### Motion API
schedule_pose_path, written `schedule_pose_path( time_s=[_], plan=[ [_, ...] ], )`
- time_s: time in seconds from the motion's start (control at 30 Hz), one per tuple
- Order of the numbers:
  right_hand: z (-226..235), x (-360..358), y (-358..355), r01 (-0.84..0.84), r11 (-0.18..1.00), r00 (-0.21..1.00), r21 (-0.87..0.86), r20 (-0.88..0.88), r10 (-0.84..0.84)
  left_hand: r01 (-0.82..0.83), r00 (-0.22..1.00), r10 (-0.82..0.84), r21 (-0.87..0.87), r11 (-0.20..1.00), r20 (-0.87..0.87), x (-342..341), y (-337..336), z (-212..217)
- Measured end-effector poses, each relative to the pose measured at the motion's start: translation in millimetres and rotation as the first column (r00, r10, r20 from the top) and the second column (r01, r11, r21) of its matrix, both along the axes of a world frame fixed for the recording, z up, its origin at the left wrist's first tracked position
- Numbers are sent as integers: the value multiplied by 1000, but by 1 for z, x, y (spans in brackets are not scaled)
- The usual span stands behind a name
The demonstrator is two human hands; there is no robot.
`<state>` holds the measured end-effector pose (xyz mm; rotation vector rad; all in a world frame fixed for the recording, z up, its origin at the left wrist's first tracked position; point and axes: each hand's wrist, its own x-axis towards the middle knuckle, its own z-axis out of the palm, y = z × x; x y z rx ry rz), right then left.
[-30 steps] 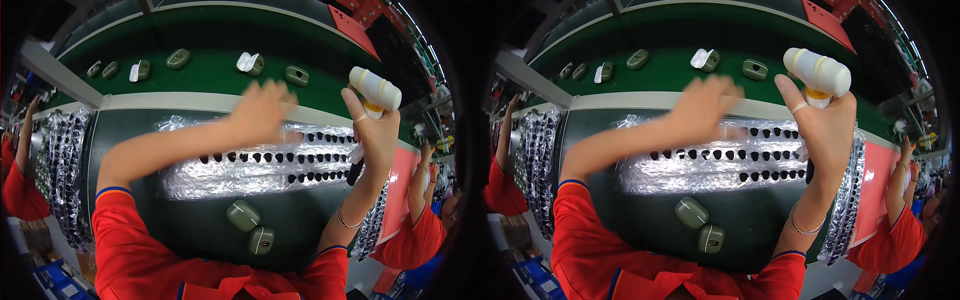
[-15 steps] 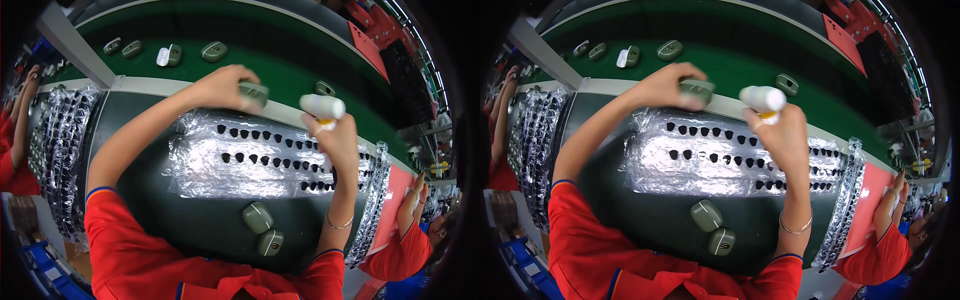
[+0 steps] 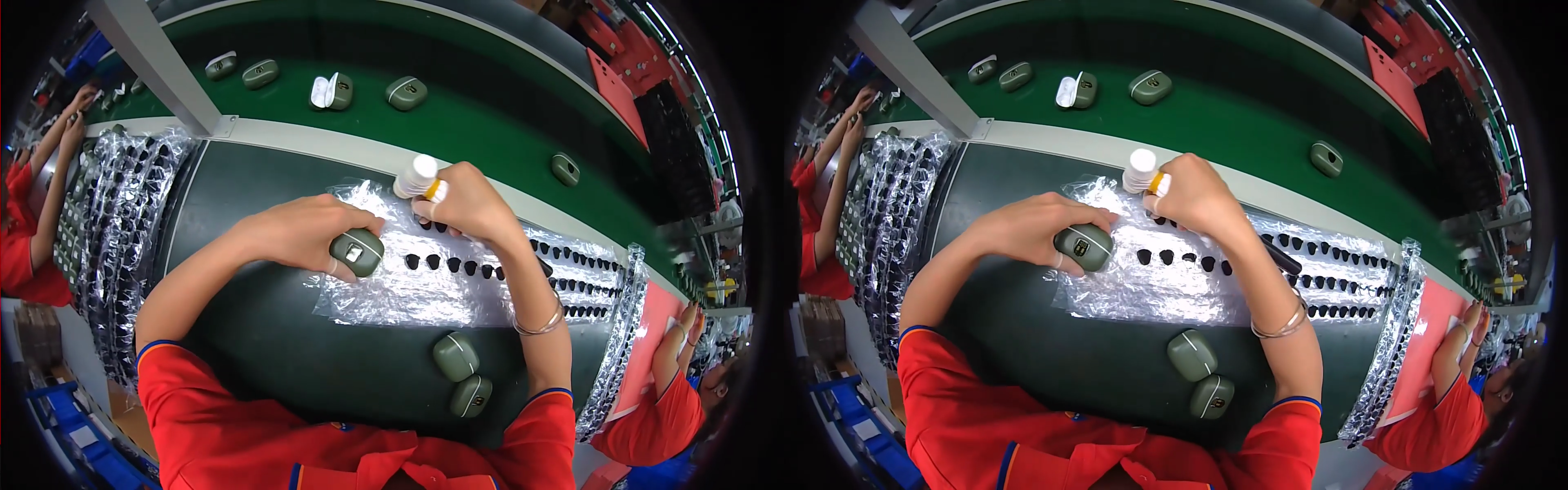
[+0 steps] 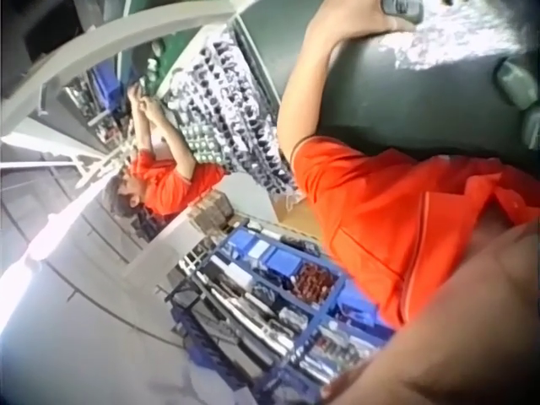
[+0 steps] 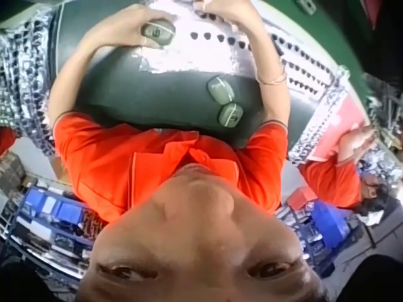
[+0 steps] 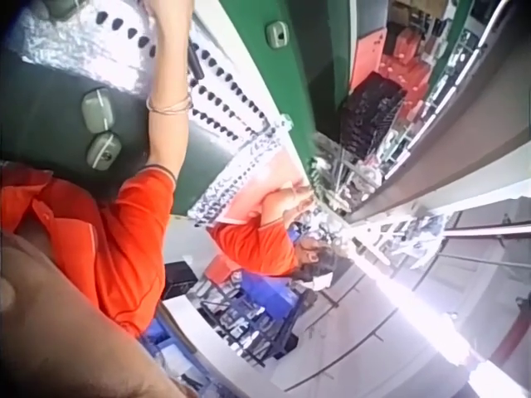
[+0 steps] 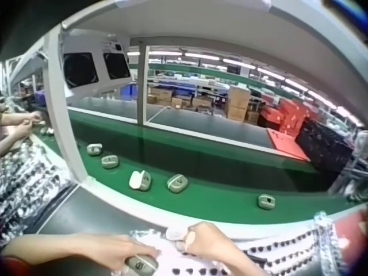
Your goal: The person assembles electronic components onto a circuit strip by applying adhesive from an applicator bottle, then secures the components into plastic housings using a mallet.
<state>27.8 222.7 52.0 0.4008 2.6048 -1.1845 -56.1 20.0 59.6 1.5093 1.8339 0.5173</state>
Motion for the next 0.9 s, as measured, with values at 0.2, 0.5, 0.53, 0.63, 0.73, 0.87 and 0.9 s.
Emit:
schedule_pose_path(
  time_s=[0.2,0.5,0.53,0.63,0.73,0.87,0.9],
  plan=[
    [45,37,16,211,969,933,-132,-270,-240,-234,941,152,253,939,304,-1,36,-4],
    [39,60,31,303,931,750,-204,-552,-365,-479,636,171,210,852,753,40,116,2],
    [42,62,33,316,926,744,-207,-552,-377,-466,639,164,208,860,752,40,120,4],
    [50,67,36,294,932,764,-211,-535,-362,-456,613,150,192,869,776,39,122,10],
    [46,69,39,295,951,750,-97,-593,-293,-454,600,157,172,875,784,41,120,11],
    [45,68,36,289,939,729,-188,-593,-343,-459,554,163,135,878,816,42,118,14],
    [47,70,36,283,944,733,-169,-596,-327,-447,563,140,158,880,814,41,118,13]
  ],
)
